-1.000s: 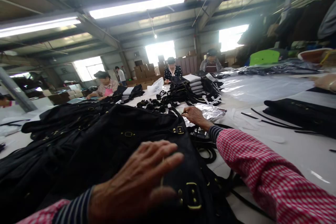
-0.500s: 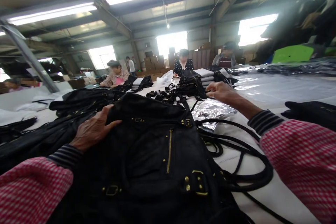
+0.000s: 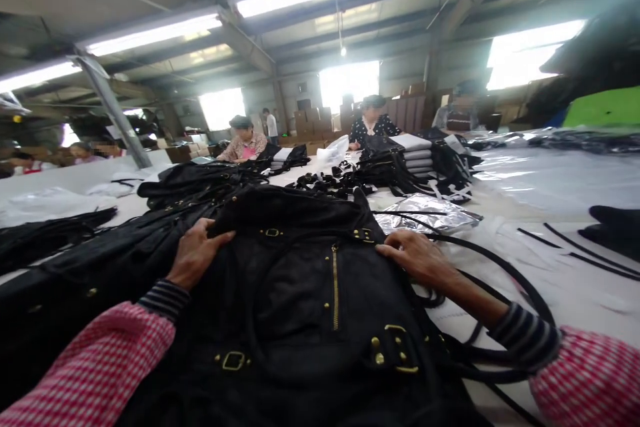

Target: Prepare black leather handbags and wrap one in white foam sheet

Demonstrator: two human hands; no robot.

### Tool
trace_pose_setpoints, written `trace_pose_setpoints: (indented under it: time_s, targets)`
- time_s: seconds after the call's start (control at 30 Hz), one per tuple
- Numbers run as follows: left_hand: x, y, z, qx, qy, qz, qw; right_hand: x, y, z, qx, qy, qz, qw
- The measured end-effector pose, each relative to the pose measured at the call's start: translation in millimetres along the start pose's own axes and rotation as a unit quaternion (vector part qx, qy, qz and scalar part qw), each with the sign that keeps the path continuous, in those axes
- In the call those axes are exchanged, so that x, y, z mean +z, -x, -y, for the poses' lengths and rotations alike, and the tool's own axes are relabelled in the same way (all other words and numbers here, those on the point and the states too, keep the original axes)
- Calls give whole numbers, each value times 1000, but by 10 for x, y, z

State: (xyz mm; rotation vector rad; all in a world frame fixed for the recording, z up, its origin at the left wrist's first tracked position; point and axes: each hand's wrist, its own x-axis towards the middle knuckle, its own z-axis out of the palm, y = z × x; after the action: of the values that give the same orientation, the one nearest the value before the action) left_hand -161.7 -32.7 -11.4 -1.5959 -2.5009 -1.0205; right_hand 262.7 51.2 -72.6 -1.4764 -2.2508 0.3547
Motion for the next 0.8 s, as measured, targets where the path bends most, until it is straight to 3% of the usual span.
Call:
trace_pose_setpoints:
  time_s: [0.07, 0.13, 0.2, 0.27, 0.33, 0.37, 0.47, 0.57, 0.63, 0.7, 0.8]
  targets:
    - [84, 17, 106, 35, -58, -20, 998, 8, -24, 1, 8, -36, -18, 999]
    - [87, 46, 103, 125, -126, -74, 981, 55, -19, -8, 39, -122, -25, 991]
    - [21, 90, -37, 240, -191, -126, 944, 120, -2, -22, 88, -260, -12, 961]
    - [-58, 151, -322, 338, -237, -142, 900, 152, 5, -15, 132, -368, 3, 920]
    - [-64, 225, -708, 405, -250, -102, 873, 113, -9, 38, 147, -414, 7, 898]
    - [-19, 265, -910, 438, -239, -56, 865, 71, -22, 82, 146, -424, 6, 894]
    - [322, 367, -1375, 449, -230, 85, 859, -57, -50, 233, 129, -477, 9, 869]
    - [761, 389, -1481, 424, -281, 177, 843, -17, -15, 285, 117, -606, 52, 785]
    - [902, 324, -1400, 414, -306, 200, 834, 115, 39, 242, 121, -659, 88, 737]
    - [835, 176, -1279, 418, -327, 184, 827, 251, 101, 193, 95, -636, 102, 759]
    - [476, -156, -1088, 432, -403, 57, 805, 315, 195, 232, -38, -491, 87, 866]
